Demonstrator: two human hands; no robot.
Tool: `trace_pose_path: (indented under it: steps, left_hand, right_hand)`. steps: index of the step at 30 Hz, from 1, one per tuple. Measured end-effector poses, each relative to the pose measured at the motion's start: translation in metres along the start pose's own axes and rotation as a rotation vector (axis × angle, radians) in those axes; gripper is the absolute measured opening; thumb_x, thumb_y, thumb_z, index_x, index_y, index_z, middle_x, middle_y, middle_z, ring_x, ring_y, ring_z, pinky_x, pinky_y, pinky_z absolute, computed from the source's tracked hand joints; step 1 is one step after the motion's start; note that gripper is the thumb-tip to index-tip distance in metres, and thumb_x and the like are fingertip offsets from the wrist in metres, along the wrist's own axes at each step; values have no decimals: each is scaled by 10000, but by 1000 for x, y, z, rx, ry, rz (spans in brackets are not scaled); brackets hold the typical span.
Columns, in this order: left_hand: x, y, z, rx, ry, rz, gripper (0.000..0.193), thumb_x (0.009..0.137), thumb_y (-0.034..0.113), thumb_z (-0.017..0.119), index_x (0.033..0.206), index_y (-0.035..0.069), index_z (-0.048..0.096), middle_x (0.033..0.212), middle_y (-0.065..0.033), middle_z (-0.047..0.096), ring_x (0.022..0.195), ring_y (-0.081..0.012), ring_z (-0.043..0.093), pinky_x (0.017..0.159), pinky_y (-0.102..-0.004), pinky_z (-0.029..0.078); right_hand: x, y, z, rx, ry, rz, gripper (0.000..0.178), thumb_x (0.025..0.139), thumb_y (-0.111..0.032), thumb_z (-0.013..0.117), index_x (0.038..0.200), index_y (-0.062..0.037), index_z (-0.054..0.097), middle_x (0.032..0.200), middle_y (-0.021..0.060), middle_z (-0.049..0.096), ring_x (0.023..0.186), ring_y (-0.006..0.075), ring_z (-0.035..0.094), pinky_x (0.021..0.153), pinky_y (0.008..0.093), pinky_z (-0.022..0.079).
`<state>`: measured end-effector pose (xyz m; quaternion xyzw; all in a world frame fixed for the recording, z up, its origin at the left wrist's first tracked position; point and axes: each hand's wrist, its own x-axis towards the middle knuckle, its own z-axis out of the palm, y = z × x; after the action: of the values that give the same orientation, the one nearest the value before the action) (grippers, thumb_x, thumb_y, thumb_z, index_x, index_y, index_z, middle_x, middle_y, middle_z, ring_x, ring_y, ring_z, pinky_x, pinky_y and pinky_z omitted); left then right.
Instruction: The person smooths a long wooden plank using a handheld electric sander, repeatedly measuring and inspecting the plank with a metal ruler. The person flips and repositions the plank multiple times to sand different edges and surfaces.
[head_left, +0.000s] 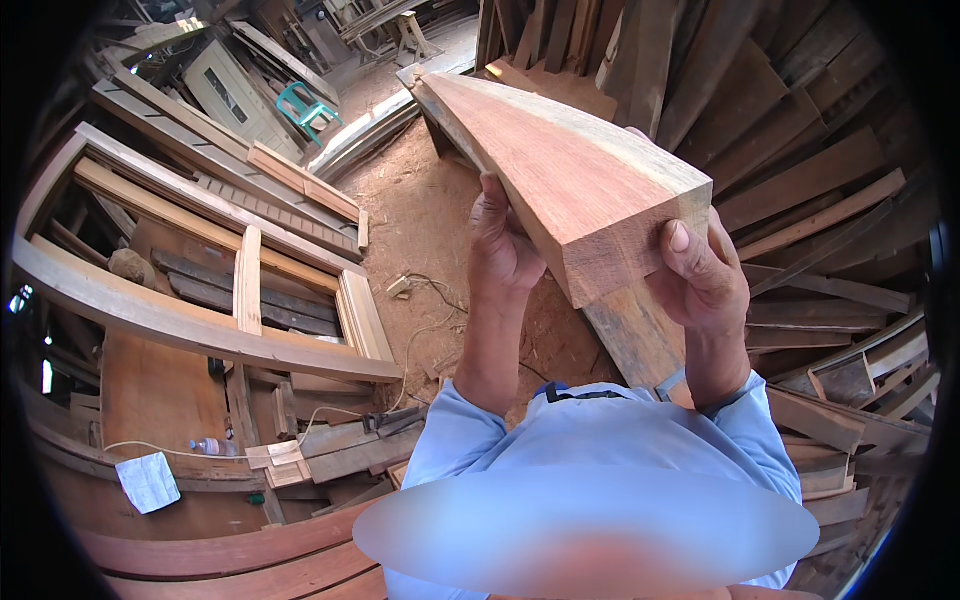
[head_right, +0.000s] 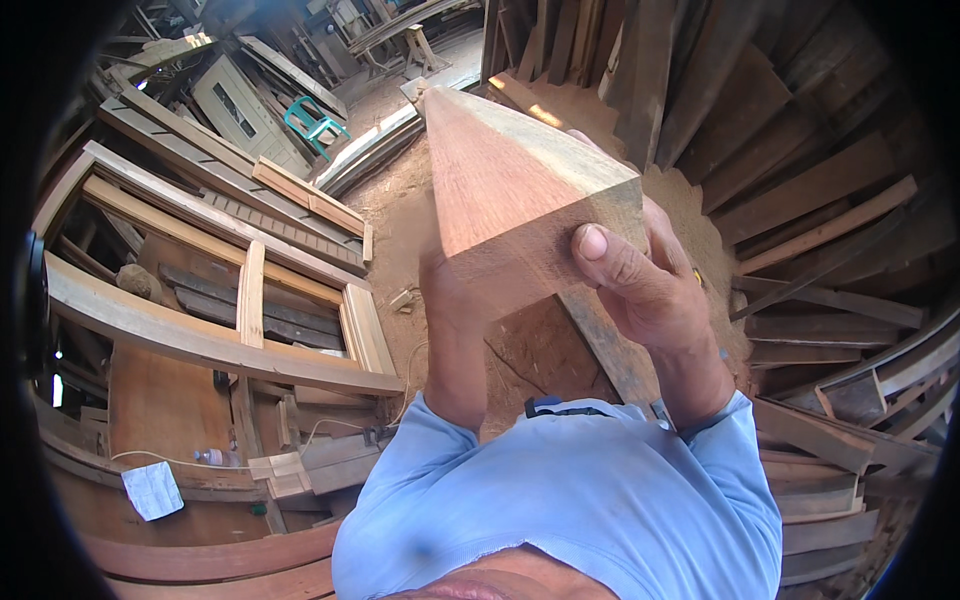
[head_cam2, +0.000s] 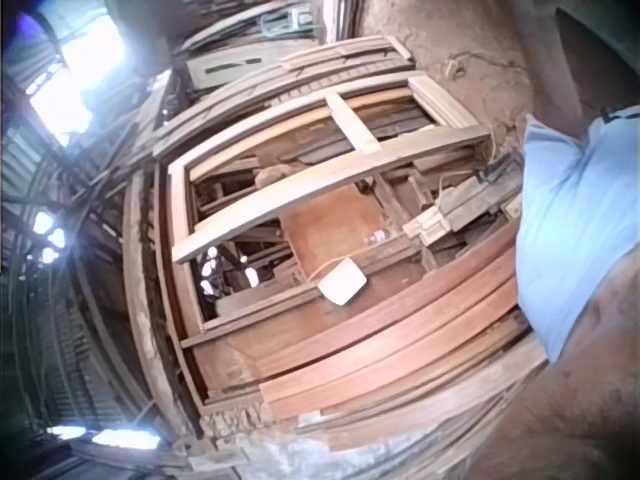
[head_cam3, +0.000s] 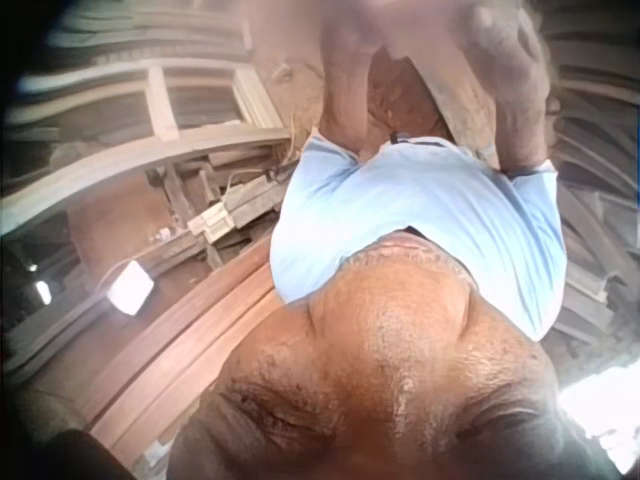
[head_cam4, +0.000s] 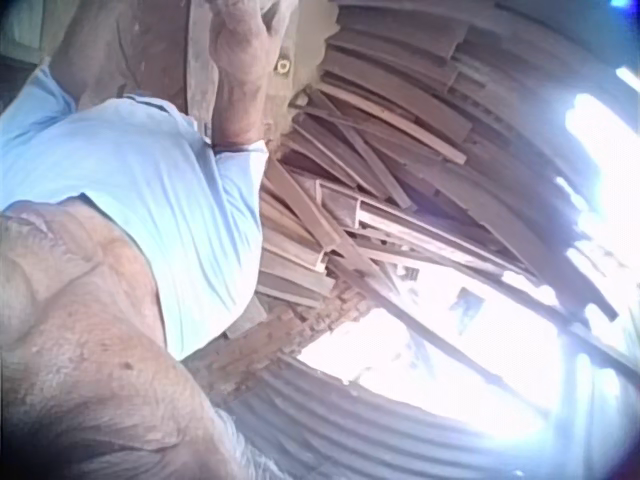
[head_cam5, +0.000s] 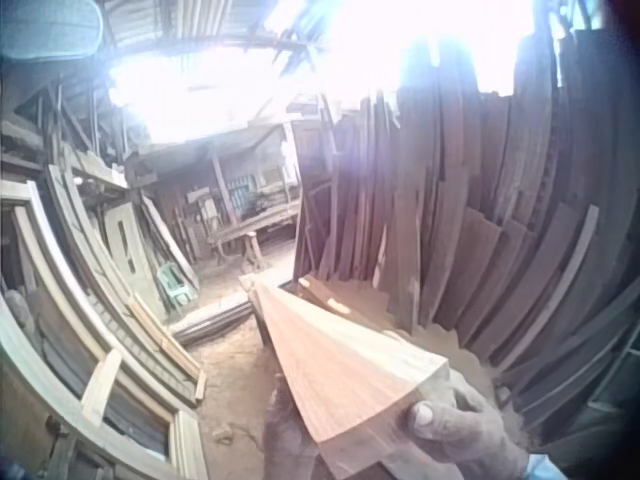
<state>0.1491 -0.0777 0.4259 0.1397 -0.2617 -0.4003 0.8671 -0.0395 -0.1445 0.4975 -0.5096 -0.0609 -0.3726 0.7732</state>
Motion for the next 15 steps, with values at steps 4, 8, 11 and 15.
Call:
trace_pose_path:
  steps: [4,8,11,15]
  left_hand:
    - [0,10,1,39,-112,45,544,992,353,602,1351,-39,491,1275,-189,638,1172,-284,649,972,-422,583]
    - [6,11,-6,-51,-188,46,558,997,359,593,1375,-36,483,1310,-195,622,1196,-291,635,980,-428,576]
    - [11,8,-12,-110,-58,-6,596,1004,386,572,1413,-30,450,1355,-206,589,1210,-292,624,985,-432,572]
    - [0,8,-18,-44,-78,-35,626,1009,408,551,1440,-26,416,1381,-223,560,1227,-302,609,998,-441,559]
  right_hand:
    - [4,-4,12,-40,18,34,951,868,-355,737,1533,105,236,1512,230,406,1428,297,370,1183,414,251]
    - [7,-8,17,-84,-31,31,935,879,-358,729,1528,112,246,1508,228,410,1425,296,372,1184,417,248]
    - [9,-8,17,-117,-64,15,933,885,-370,727,1519,127,257,1504,230,412,1429,294,366,1189,419,238]
    - [14,-8,11,-166,-81,0,990,833,-373,757,1504,158,259,1490,262,425,1425,310,379,1192,403,230]
